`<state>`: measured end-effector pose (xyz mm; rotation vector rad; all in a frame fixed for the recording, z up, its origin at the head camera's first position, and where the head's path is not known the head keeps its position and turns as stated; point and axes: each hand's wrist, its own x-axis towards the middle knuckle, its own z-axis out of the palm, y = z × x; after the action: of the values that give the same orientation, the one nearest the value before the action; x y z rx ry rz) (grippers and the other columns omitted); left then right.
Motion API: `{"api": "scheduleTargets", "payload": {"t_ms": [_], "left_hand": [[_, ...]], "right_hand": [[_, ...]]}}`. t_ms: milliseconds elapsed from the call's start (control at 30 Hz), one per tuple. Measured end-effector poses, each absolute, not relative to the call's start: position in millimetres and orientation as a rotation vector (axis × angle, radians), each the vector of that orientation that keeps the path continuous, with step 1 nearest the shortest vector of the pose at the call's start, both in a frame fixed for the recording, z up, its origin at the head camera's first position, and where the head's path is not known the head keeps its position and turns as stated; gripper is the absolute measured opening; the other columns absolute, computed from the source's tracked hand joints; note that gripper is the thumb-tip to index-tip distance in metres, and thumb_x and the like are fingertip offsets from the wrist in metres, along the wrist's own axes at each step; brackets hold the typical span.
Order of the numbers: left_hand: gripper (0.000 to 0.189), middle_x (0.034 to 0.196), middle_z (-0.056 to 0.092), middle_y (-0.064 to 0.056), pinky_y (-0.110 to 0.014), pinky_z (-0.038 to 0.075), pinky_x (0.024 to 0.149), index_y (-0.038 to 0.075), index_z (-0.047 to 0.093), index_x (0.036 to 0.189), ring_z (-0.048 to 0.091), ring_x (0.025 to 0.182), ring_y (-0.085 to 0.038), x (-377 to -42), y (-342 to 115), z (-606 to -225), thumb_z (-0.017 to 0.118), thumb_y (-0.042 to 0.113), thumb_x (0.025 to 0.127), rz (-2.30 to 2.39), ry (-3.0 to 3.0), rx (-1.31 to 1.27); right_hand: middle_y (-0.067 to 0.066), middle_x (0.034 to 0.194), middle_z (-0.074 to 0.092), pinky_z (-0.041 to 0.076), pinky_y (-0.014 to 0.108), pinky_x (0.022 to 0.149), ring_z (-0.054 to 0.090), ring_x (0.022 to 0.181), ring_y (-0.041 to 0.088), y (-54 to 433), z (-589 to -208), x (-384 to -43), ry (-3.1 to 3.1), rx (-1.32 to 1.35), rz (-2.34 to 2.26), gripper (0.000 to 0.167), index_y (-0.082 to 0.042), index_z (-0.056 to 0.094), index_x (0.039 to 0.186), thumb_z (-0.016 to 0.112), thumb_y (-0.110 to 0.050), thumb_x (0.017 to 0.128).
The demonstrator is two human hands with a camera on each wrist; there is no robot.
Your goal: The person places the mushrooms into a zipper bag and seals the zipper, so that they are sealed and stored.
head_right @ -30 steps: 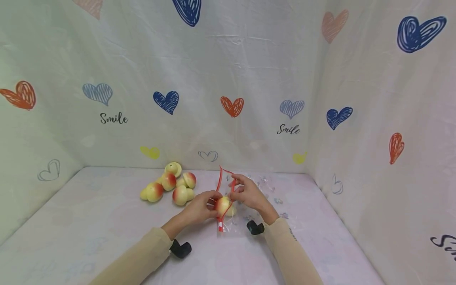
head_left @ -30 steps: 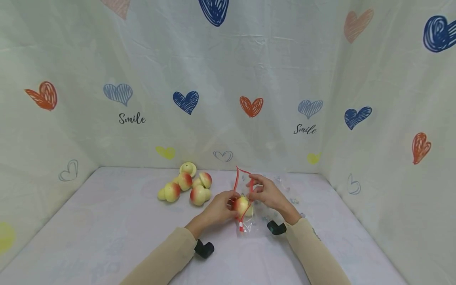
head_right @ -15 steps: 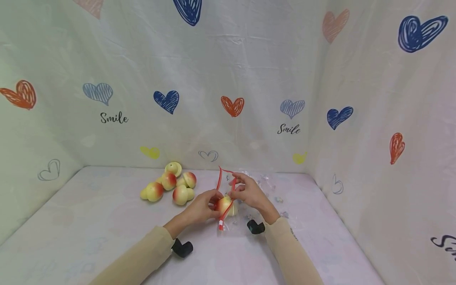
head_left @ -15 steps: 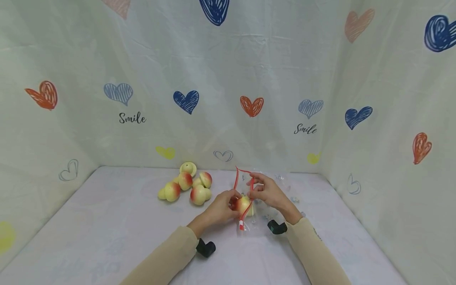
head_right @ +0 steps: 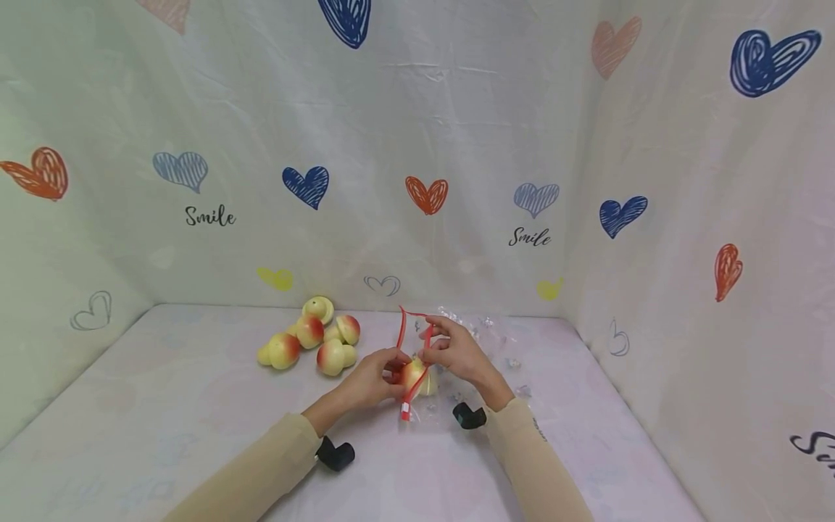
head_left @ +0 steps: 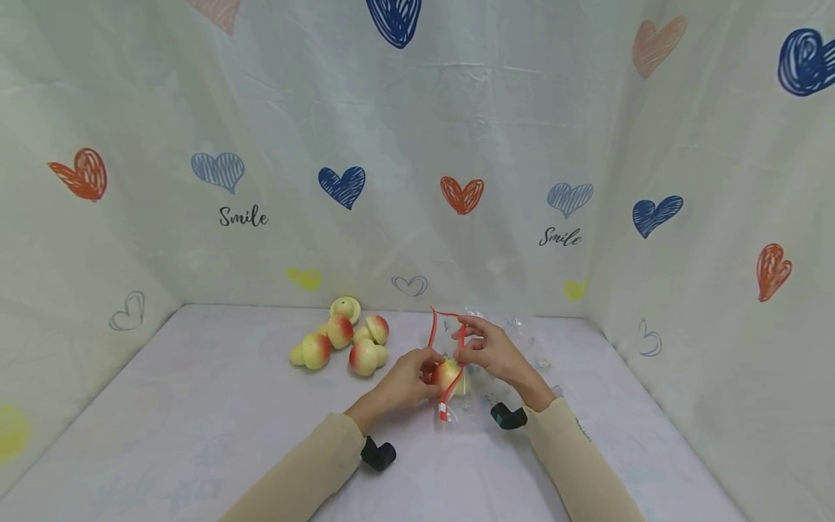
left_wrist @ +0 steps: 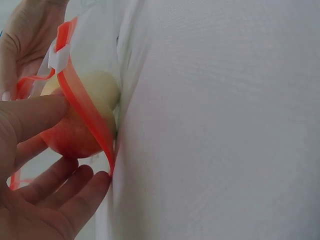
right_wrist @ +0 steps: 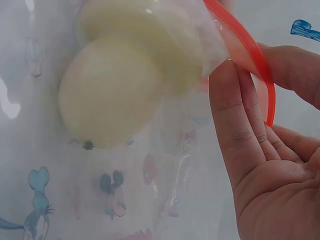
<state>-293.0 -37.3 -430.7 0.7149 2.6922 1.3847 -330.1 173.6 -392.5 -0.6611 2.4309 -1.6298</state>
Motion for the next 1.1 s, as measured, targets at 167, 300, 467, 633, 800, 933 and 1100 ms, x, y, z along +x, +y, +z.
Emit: {"api": "scheduleTargets", "payload": {"t_ms": [167,300,467,633,800,933,1100], "left_hand": [[0.046,0.108,0.061,-0.003,-0.033,0.050,0.088,0.008,0.061,0.124,0.059,0.100,-0.021,-293,-38,-431,0.075,0.010,0.081,1.412,2.675,0.731],[0.045,0.109,0.062,-0.004,-0.031,0.050,0.087,0.006,0.060,0.126,0.061,0.099,-0.020,-293,-41,-432,0.072,0.008,0.083,1.431,2.647,0.755],[0.037,0.106,0.063,-0.001,-0.032,0.051,0.085,0.010,0.061,0.118,0.061,0.098,-0.020,-295,-40,-432,0.072,0.009,0.083,1.476,2.625,0.737],[0.037,0.107,0.064,-0.001,-0.035,0.051,0.085,0.009,0.062,0.117,0.061,0.096,-0.021,-296,-36,-430,0.073,0.008,0.082,1.503,2.605,0.725],[0.039,0.109,0.063,-0.001,-0.033,0.052,0.083,0.009,0.062,0.118,0.062,0.095,-0.019,-296,-33,-428,0.074,0.007,0.081,1.506,2.580,0.714],[0.038,0.110,0.063,-0.001,-0.028,0.053,0.081,0.008,0.062,0.118,0.063,0.096,-0.019,-296,-32,-427,0.072,0.007,0.082,1.495,2.565,0.734],[0.038,0.109,0.064,-0.002,-0.027,0.052,0.080,0.007,0.063,0.119,0.064,0.096,-0.020,-296,-32,-427,0.072,0.006,0.082,1.518,2.560,0.736]], "right_hand": [[0.023,0.124,0.053,0.055,0.029,0.073,0.065,0.078,0.024,173,-391,-330,2.424,-0.633,-1.629,0.066,-0.007,0.038,0.143,0.070,-0.005,0.085],[0.021,0.123,0.054,0.055,0.030,0.074,0.065,0.080,0.026,172,-384,-326,2.422,-0.626,-1.608,0.066,-0.003,0.036,0.143,0.068,-0.003,0.085],[0.026,0.125,0.051,0.054,0.029,0.074,0.064,0.081,0.028,169,-367,-313,2.397,-0.630,-1.600,0.066,0.001,0.034,0.143,0.066,-0.001,0.085],[0.026,0.125,0.051,0.054,0.028,0.073,0.064,0.081,0.026,168,-363,-309,2.395,-0.635,-1.602,0.065,0.002,0.035,0.142,0.066,0.000,0.085],[0.027,0.125,0.051,0.054,0.028,0.072,0.063,0.079,0.024,169,-363,-311,2.377,-0.648,-1.636,0.066,0.001,0.035,0.142,0.066,0.001,0.085],[0.026,0.125,0.052,0.054,0.028,0.072,0.063,0.078,0.023,170,-364,-312,2.370,-0.645,-1.645,0.066,0.000,0.036,0.143,0.066,0.001,0.085],[0.027,0.126,0.051,0.054,0.027,0.072,0.062,0.078,0.024,169,-364,-311,2.374,-0.649,-1.643,0.066,0.001,0.035,0.143,0.066,0.001,0.084]]}}
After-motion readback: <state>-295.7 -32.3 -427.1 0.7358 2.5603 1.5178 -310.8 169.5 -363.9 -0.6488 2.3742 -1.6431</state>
